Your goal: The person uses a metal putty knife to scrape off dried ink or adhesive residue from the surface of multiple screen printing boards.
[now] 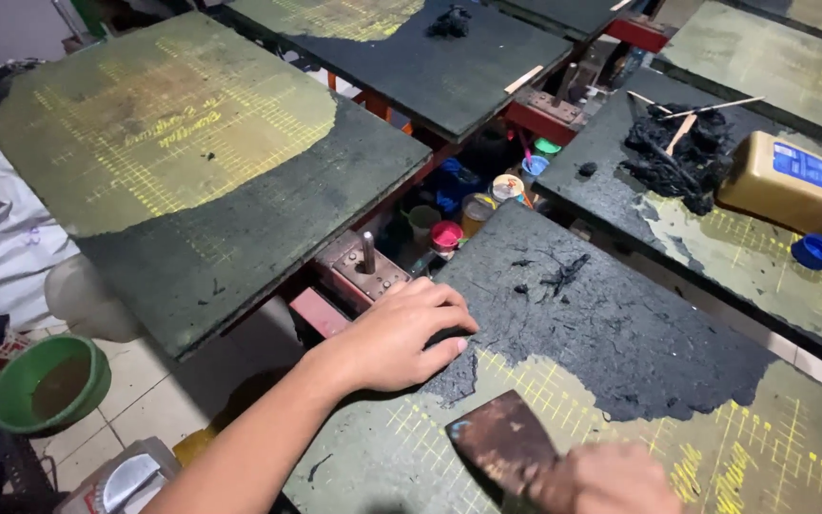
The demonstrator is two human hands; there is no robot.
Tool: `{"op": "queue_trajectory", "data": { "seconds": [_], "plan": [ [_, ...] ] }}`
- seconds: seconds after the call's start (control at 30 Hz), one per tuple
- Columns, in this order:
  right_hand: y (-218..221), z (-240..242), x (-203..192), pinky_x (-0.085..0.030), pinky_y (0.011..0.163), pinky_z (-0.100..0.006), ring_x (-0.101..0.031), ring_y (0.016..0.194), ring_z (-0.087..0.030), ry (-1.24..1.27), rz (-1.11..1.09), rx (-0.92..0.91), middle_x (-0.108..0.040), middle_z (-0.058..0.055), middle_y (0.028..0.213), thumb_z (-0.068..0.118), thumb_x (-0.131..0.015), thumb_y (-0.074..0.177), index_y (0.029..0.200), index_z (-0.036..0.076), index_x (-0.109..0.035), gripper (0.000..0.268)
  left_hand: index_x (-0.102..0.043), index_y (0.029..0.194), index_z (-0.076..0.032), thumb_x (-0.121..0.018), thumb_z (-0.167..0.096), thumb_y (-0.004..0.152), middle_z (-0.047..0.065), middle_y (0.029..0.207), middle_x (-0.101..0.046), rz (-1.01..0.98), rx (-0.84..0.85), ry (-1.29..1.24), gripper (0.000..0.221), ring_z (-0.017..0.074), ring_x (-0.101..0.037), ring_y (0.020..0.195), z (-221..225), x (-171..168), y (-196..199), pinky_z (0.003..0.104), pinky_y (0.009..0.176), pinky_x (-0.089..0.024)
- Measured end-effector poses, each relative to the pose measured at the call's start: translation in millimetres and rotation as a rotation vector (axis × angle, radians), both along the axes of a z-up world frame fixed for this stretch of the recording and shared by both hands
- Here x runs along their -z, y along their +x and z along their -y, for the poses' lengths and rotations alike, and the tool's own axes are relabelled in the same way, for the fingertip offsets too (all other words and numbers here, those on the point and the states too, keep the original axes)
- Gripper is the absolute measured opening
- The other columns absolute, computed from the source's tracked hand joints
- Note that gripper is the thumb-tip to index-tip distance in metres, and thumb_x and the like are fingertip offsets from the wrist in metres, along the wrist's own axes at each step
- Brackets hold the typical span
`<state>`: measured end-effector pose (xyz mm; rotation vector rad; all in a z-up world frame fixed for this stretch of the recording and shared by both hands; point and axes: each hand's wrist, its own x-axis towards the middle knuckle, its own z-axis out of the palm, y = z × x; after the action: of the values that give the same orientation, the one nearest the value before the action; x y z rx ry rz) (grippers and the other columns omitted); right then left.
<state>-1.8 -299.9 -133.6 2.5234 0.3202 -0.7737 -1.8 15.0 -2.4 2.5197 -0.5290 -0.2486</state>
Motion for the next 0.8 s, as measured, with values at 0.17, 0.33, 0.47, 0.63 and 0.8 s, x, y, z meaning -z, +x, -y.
{"op": "queue_trajectory", "data": {
  "seconds": [0.17,0.33,0.47,0.63,0.8],
  "plan": [
    [-10,-9,-26,-0.054,0.057,-0.021,-0.066,0.056,0.002,1.049,-0.015,-0.651,-0.068,0.020,0.066,0.045,-0.058,0.091,0.079,0.040,-0.077,0.023,-0.069,0.128,-0.016,-0.048,-0.032,0.103,0.006,0.129,-0.060,0.057,0.028,0.002,0.036,0.0268,-0.051,0.117,0,2,-1,0.047,0.099,-0.035],
    [-18,-35,-102,-0.056,0.060,-0.030,-0.075,0.066,-0.017,1.632,0.101,-0.858,-0.079,-0.005,0.089,0.019,-0.071,0.096,0.098,0.005,-0.076,0.015,-0.071,0.126,-0.015,-0.051,-0.031,0.101,0.010,0.133,-0.059,0.097,0.098,-0.018,0.036,0.0315,-0.045,0.131,4,-2,-5,0.055,0.105,-0.029],
    [-9,-32,-135,-0.053,0.055,-0.031,-0.067,0.068,-0.019,1.502,0.141,-1.098,-0.072,-0.010,0.097,0.036,-0.048,0.106,0.101,0.004,-0.072,0.040,-0.061,0.135,-0.021,-0.052,-0.063,0.083,0.008,0.159,-0.048,-0.078,0.421,-0.264,0.068,0.0321,-0.028,0.155,6,-11,-13,0.060,0.120,-0.007],
    [4,-23,-187,-0.054,0.080,-0.037,-0.068,0.103,-0.027,0.945,-0.205,-0.679,-0.035,0.000,0.155,0.032,-0.070,0.098,0.150,0.046,-0.047,0.059,-0.052,0.147,-0.016,-0.059,-0.068,0.070,0.007,0.159,-0.050,-0.184,0.464,-0.187,0.093,0.0298,-0.026,0.158,14,-19,-18,0.052,0.124,-0.002],
    [24,-22,-151,-0.067,0.065,-0.033,-0.080,0.084,-0.022,2.049,-0.253,-0.016,-0.082,-0.021,0.107,0.014,-0.077,0.085,0.122,0.005,-0.055,0.045,-0.058,0.135,-0.017,-0.048,-0.082,0.070,0.005,0.134,-0.065,0.006,0.242,-0.243,0.093,0.0236,-0.055,0.125,21,-20,-18,0.042,0.107,-0.031]
  ]
}}
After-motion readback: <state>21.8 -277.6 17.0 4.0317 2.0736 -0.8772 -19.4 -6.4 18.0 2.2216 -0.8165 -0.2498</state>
